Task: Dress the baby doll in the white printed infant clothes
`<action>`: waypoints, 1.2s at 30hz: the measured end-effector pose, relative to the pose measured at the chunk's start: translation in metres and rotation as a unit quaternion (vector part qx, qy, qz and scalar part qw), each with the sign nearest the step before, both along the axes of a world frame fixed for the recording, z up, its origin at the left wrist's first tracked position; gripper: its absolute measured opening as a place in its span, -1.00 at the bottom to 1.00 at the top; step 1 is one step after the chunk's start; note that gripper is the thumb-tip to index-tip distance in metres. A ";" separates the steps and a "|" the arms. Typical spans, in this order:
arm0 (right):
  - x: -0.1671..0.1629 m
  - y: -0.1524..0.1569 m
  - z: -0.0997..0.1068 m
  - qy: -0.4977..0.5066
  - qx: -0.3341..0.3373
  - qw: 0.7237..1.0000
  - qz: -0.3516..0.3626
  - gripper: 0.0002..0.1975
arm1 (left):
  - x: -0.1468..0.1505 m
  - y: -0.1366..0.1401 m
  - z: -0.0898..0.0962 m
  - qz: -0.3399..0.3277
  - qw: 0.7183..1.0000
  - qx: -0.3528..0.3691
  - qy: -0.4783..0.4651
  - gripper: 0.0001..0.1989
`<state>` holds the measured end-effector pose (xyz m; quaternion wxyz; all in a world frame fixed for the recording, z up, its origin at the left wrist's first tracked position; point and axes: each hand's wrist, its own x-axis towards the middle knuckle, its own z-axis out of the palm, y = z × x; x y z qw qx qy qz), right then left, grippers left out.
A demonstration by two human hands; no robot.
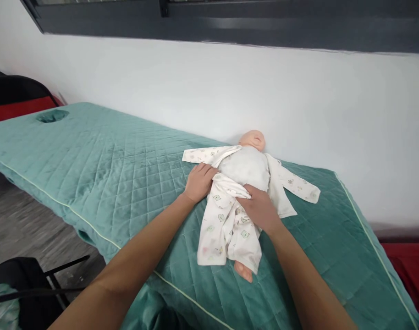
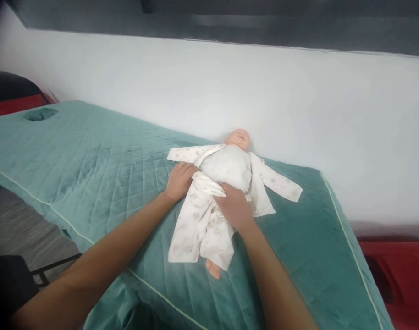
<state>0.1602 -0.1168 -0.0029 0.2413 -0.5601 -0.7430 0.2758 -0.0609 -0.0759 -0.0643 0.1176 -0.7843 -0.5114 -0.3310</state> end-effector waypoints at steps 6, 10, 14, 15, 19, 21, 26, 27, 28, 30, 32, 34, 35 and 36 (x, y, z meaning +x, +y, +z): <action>-0.001 0.003 -0.003 0.026 0.009 0.999 -0.024 -0.83 | 0.002 0.000 0.002 0.017 1.000 -0.006 0.021 -0.76; 0.002 0.003 -0.005 0.046 0.022 0.999 -0.010 -0.84 | 0.007 -0.014 0.004 0.021 0.999 -0.025 -0.024 -0.77; 0.004 0.001 -0.007 0.045 0.031 0.998 -0.006 -0.84 | 0.013 -0.044 0.006 0.057 0.988 -0.043 -0.140 -0.74; 0.004 0.001 -0.007 0.044 0.031 0.999 -0.006 -0.84 | 0.014 -0.053 0.006 0.068 0.978 -0.060 -0.188 -0.72; 0.005 0.000 -0.007 0.039 0.030 0.999 -0.002 -0.83 | 0.016 -0.083 0.005 0.065 0.896 -0.211 -0.385 -0.64; 0.005 0.000 -0.005 0.037 0.025 0.999 0.006 -0.81 | 0.016 -0.091 0.005 0.031 0.869 -0.269 -0.415 -0.62; 0.006 -0.003 0.000 0.021 -0.019 0.999 0.031 -0.70 | 0.017 -0.094 0.004 -0.030 0.857 -0.309 -0.411 -0.62; 0.006 -0.004 0.001 0.022 -0.026 0.999 0.040 -0.70 | 0.017 -0.094 0.004 -0.039 0.854 -0.309 -0.417 -0.62; 0.006 -0.004 0.002 0.023 -0.031 0.998 0.049 -0.70 | 0.017 -0.093 0.004 -0.046 0.851 -0.307 -0.423 -0.63; 0.007 -0.004 0.003 0.024 -0.038 0.997 0.055 -0.72 | 0.018 -0.093 0.006 -0.049 0.852 -0.294 -0.430 -0.65; 0.007 -0.004 0.002 0.022 -0.043 0.998 0.048 -0.73 | 0.019 -0.091 0.008 -0.035 0.861 -0.275 -0.426 -0.67; 0.008 -0.003 0.001 0.025 -0.043 0.998 0.043 -0.75 | 0.021 -0.086 0.010 -0.020 0.872 -0.257 -0.416 -0.70; 0.008 -0.002 0.000 0.027 -0.041 0.998 0.041 -0.76 | 0.022 -0.083 0.010 -0.015 0.877 -0.248 -0.410 -0.71; 0.008 -0.002 -0.001 0.028 -0.039 0.998 0.041 -0.76 | 0.023 -0.079 0.011 -0.012 0.883 -0.241 -0.404 -0.72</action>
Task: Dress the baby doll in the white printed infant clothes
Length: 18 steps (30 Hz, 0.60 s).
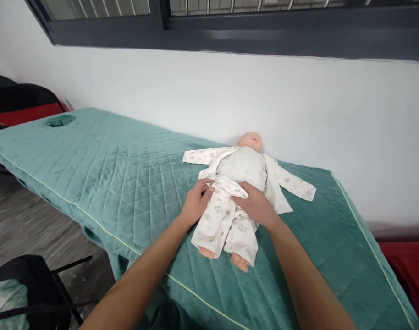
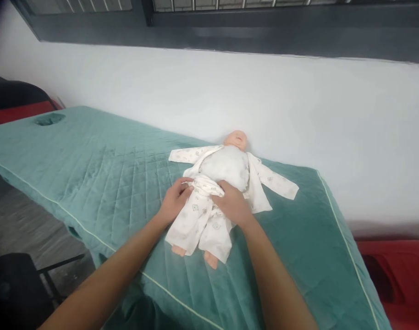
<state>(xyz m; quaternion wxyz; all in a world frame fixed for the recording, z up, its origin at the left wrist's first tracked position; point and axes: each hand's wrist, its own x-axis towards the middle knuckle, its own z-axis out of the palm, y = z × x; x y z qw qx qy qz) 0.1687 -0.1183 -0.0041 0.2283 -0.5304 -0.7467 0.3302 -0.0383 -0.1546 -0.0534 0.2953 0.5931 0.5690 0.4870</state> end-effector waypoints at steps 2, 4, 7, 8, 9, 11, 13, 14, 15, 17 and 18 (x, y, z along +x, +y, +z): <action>0.001 0.002 -0.002 0.004 0.005 1.000 -0.001 -0.76 | 0.002 0.009 0.000 0.007 1.000 0.012 0.014 -0.73; 0.002 0.003 -0.003 0.009 0.009 1.000 -0.003 -0.75 | 0.003 0.017 0.001 0.019 0.999 0.018 0.022 -0.75; 0.001 0.004 -0.004 0.016 0.001 1.000 -0.009 -0.74 | 0.004 0.024 0.001 0.028 0.999 0.019 0.021 -0.77; 0.001 0.004 -0.003 0.017 -0.004 1.000 -0.013 -0.73 | 0.004 0.024 0.001 0.028 0.999 0.019 0.018 -0.78; 0.000 0.004 -0.003 0.019 -0.010 1.000 -0.018 -0.73 | 0.003 0.024 0.000 0.027 0.999 0.018 0.011 -0.78; 0.001 0.003 -0.001 0.029 -0.025 0.999 -0.022 -0.72 | 0.003 0.022 -0.002 0.034 0.999 0.019 -0.011 -0.79; 0.005 0.002 0.000 0.057 -0.038 0.998 -0.006 -0.67 | 0.002 0.019 -0.005 0.056 0.997 0.023 -0.047 -0.79; 0.008 0.002 0.000 0.079 -0.043 0.996 0.011 -0.63 | 0.001 0.018 -0.006 0.071 0.995 0.029 -0.067 -0.78; 0.011 0.002 -0.001 0.106 -0.047 0.993 0.030 -0.59 | 0.001 0.018 -0.006 0.085 0.992 0.037 -0.085 -0.78; 0.019 0.003 -0.003 0.168 -0.052 0.983 0.061 -0.55 | 0.001 0.022 -0.002 0.101 0.987 0.060 -0.106 -0.79; 0.022 0.004 -0.005 0.195 -0.055 0.977 0.067 -0.54 | 0.001 0.026 0.002 0.101 0.986 0.072 -0.108 -0.80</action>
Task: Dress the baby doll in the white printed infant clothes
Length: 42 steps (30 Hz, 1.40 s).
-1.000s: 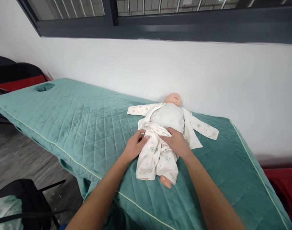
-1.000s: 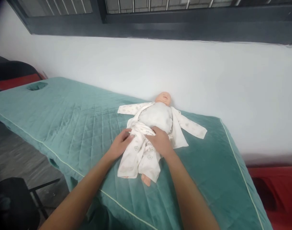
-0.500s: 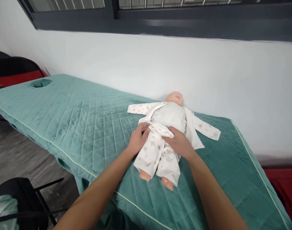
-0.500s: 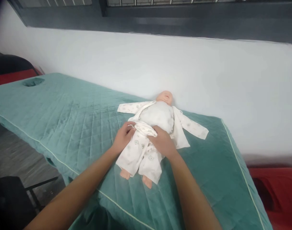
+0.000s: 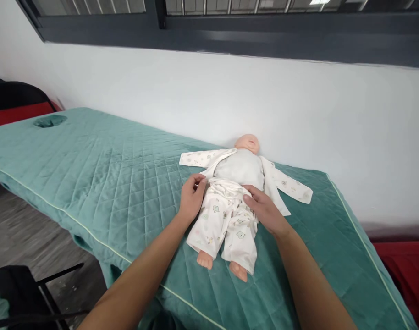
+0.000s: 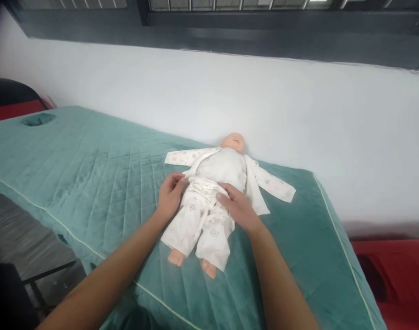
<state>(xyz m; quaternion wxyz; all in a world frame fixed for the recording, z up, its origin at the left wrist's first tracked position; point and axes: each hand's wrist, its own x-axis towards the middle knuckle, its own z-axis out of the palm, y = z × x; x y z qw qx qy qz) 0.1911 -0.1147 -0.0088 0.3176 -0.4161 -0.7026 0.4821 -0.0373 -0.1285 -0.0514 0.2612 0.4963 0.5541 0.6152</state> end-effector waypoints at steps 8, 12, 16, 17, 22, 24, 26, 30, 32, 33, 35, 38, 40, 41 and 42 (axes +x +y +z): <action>0.013 0.002 -0.009 0.023 -0.020 0.999 -0.010 -0.51 | 0.016 0.072 0.050 -0.184 0.982 -0.033 -0.039 -0.82; 0.011 0.003 -0.006 0.010 -0.027 1.000 0.002 -0.53 | 0.013 0.080 0.046 -0.292 0.953 -0.072 0.035 -0.80; 0.006 0.005 -0.002 -0.009 -0.033 0.999 -0.001 -0.54 | -0.001 0.071 0.042 -0.370 0.920 -0.095 0.084 -0.75; 0.005 0.005 -0.002 -0.008 -0.038 0.999 -0.005 -0.54 | -0.004 0.069 0.044 -0.386 0.913 -0.093 0.095 -0.75; 0.005 0.008 -0.002 0.001 -0.045 0.999 -0.006 -0.57 | -0.013 0.065 0.059 -0.483 0.858 -0.076 0.158 -0.77; 0.006 0.008 -0.003 -0.006 -0.045 0.999 -0.005 -0.57 | -0.014 0.063 0.064 -0.496 0.844 -0.082 0.185 -0.77; 0.006 0.008 -0.004 -0.015 -0.047 0.999 -0.002 -0.57 | -0.015 0.061 0.066 -0.499 0.837 -0.085 0.208 -0.78; 0.006 0.008 -0.004 -0.029 -0.045 0.999 0.000 -0.58 | -0.014 0.058 0.066 -0.497 0.833 -0.086 0.230 -0.78; 0.005 0.008 -0.003 -0.031 -0.044 0.999 -0.002 -0.58 | -0.014 0.057 0.065 -0.491 0.835 -0.083 0.234 -0.80; 0.005 0.008 -0.003 -0.030 -0.044 0.999 -0.003 -0.59 | -0.013 0.056 0.064 -0.489 0.836 -0.080 0.234 -0.81; 0.004 0.007 -0.003 -0.027 -0.045 0.999 -0.004 -0.60 | -0.013 0.056 0.062 -0.487 0.839 -0.073 0.231 -0.84; 0.003 0.007 -0.004 -0.013 -0.042 0.999 -0.010 -0.62 | -0.012 0.057 0.060 -0.482 0.845 -0.061 0.225 -0.87; 0.003 0.006 -0.006 0.018 -0.046 0.999 -0.020 -0.62 | -0.011 0.058 0.060 -0.478 0.848 -0.047 0.223 -0.86; 0.004 0.006 -0.007 0.040 -0.053 0.997 -0.027 -0.61 | -0.011 0.058 0.059 -0.474 0.851 -0.038 0.223 -0.85; 0.004 0.006 -0.009 0.062 -0.061 0.995 -0.039 -0.60 | -0.010 0.058 0.059 -0.467 0.855 -0.029 0.223 -0.84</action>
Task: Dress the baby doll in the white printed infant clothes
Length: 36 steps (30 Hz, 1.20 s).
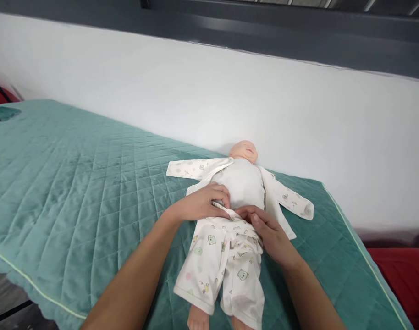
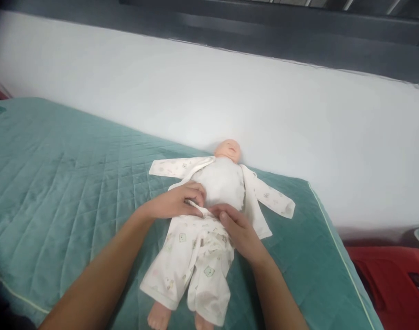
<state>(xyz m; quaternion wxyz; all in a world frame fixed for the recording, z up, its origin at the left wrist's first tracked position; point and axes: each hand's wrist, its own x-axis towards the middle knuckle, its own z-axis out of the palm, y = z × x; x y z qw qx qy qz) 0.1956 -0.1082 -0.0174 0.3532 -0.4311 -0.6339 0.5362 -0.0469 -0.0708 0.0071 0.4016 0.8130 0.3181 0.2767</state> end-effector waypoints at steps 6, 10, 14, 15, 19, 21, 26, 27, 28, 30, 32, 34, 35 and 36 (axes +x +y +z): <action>0.013 0.006 -0.003 0.122 -0.026 0.981 -0.146 -0.66 | 0.006 -0.002 -0.007 0.116 0.990 -0.039 -0.076 -0.78; 0.022 0.013 -0.002 0.181 -0.025 0.961 -0.209 -0.74 | 0.006 0.002 -0.016 0.208 0.967 -0.053 -0.135 -0.74; 0.026 0.021 -0.004 0.193 -0.024 0.955 -0.226 -0.78 | 0.006 0.012 -0.026 0.286 0.922 -0.111 -0.237 -0.72; 0.027 0.023 -0.006 0.188 -0.028 0.954 -0.230 -0.77 | 0.007 0.015 -0.029 0.299 0.910 -0.129 -0.256 -0.71; 0.031 0.028 -0.009 0.101 -0.029 0.973 -0.205 -0.69 | 0.006 0.021 -0.032 0.299 0.901 -0.187 -0.254 -0.67; 0.035 0.029 -0.010 0.031 -0.020 0.984 -0.173 -0.66 | 0.003 0.021 -0.031 0.276 0.914 -0.200 -0.221 -0.65; 0.051 0.026 -0.010 -0.080 0.001 0.992 -0.098 -0.67 | -0.012 0.019 -0.025 0.206 0.956 -0.177 -0.115 -0.65; 0.053 0.025 -0.010 -0.096 0.002 0.991 -0.088 -0.68 | -0.014 0.018 -0.023 0.192 0.960 -0.180 -0.091 -0.66; 0.054 0.025 -0.010 -0.111 0.006 0.990 -0.085 -0.69 | -0.016 0.016 -0.021 0.184 0.963 -0.182 -0.070 -0.67; 0.054 0.024 -0.012 -0.139 0.017 0.986 -0.093 -0.72 | -0.019 0.014 -0.017 0.170 0.968 -0.180 -0.036 -0.71; 0.052 0.024 -0.014 -0.169 0.029 0.979 -0.115 -0.76 | -0.021 0.012 -0.014 0.154 0.972 -0.174 -0.013 -0.79; 0.047 0.026 -0.016 -0.206 0.044 0.967 -0.141 -0.80 | -0.020 0.011 -0.011 0.136 0.976 -0.168 0.004 -0.88; 0.045 0.027 -0.018 -0.230 0.053 0.959 -0.155 -0.83 | -0.020 0.011 -0.010 0.131 0.977 -0.166 0.009 -0.90; 0.043 0.028 -0.019 -0.257 0.061 0.949 -0.171 -0.85 | -0.019 0.011 -0.010 0.131 0.977 -0.166 0.014 -0.90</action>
